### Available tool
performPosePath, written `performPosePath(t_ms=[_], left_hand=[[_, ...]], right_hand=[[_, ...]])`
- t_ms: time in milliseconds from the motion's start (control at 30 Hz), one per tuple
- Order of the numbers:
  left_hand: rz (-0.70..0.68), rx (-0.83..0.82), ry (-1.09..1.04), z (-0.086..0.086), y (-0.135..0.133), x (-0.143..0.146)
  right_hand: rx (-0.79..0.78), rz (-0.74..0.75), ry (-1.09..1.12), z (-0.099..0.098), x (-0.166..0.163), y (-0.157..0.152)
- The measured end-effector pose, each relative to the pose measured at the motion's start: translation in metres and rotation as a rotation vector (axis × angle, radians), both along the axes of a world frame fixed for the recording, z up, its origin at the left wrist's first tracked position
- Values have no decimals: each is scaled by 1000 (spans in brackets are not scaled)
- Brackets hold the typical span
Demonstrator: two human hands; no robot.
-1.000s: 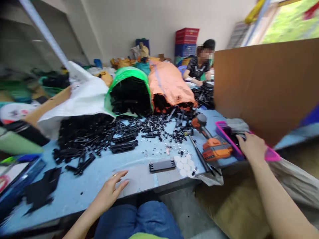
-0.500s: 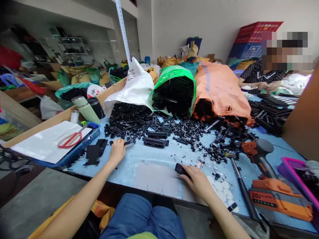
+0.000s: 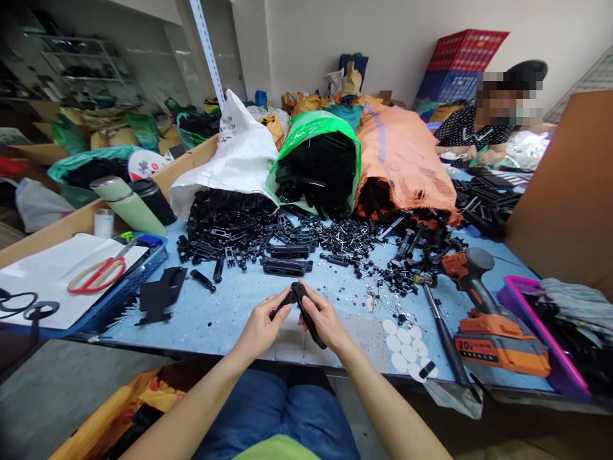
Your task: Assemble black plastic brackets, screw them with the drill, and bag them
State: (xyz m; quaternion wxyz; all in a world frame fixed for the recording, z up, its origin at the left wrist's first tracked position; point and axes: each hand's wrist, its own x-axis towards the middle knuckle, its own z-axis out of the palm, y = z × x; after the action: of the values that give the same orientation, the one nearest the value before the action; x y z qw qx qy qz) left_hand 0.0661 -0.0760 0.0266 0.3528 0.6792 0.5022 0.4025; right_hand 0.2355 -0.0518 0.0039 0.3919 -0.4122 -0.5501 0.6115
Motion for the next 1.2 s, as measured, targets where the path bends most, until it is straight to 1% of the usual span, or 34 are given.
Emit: performPosePath(t_ms=[67,133,200,300,333,433,500,567,600,633,667,700,733,767,833,867,900,967,1067,1133,1200], left_hand=[[10,12,11,-1,-1,0],[43,37,14,-1,-3,4],[114,69,-24,0,-6,12],[240,129,-129,4,-7,25],[260,147,-155,4,-7,28],[216,148,-177,0,-4,30],[193,58,-177,-9,-4,28],[230,-79,-139,-20,-4,25],[259,-120,-76,-26,-4,24],[278,-119,19,-31,-4,22],[265,-75,141,-34,-3,20],[205,1,272,-36,-1,19],[95,88,391,-36,2,18],[-50,160,487,-35,6,17],[-347,225,611,-29,15,19],[-456,226,649,-25,19,21],[-527,219,673,-21,22,22],[-602,206,687,-14,27,24],[-666,203,704,-10,28,21],[-640,204,770,-12,27,18],[-550,199,845,-16,26,16]], right_hand=[[144,77,-119,5,9,2],[264,107,-227,10,13,2],[336,69,-264,12,10,-1],[399,-52,-201,11,-3,-12],[425,-84,-189,10,-8,-16],[485,-137,-217,5,-17,-26],[486,-107,-289,0,-16,-25],[489,-12,-445,-6,-4,-13],[490,22,-548,-8,7,-1],[485,20,-655,-10,22,14],[471,-26,-764,-11,40,33],[436,-132,-858,-10,62,55],[398,-273,-956,-8,85,78],[357,-425,-1073,-5,108,101],[195,-707,-1268,3,152,144],[147,-767,-1296,7,169,161],[97,-811,-1311,10,184,176],[32,-834,-1291,15,205,196],[-33,-839,-1223,21,219,210],[-18,-822,-1156,23,219,209],[36,-791,-1087,22,211,195]])
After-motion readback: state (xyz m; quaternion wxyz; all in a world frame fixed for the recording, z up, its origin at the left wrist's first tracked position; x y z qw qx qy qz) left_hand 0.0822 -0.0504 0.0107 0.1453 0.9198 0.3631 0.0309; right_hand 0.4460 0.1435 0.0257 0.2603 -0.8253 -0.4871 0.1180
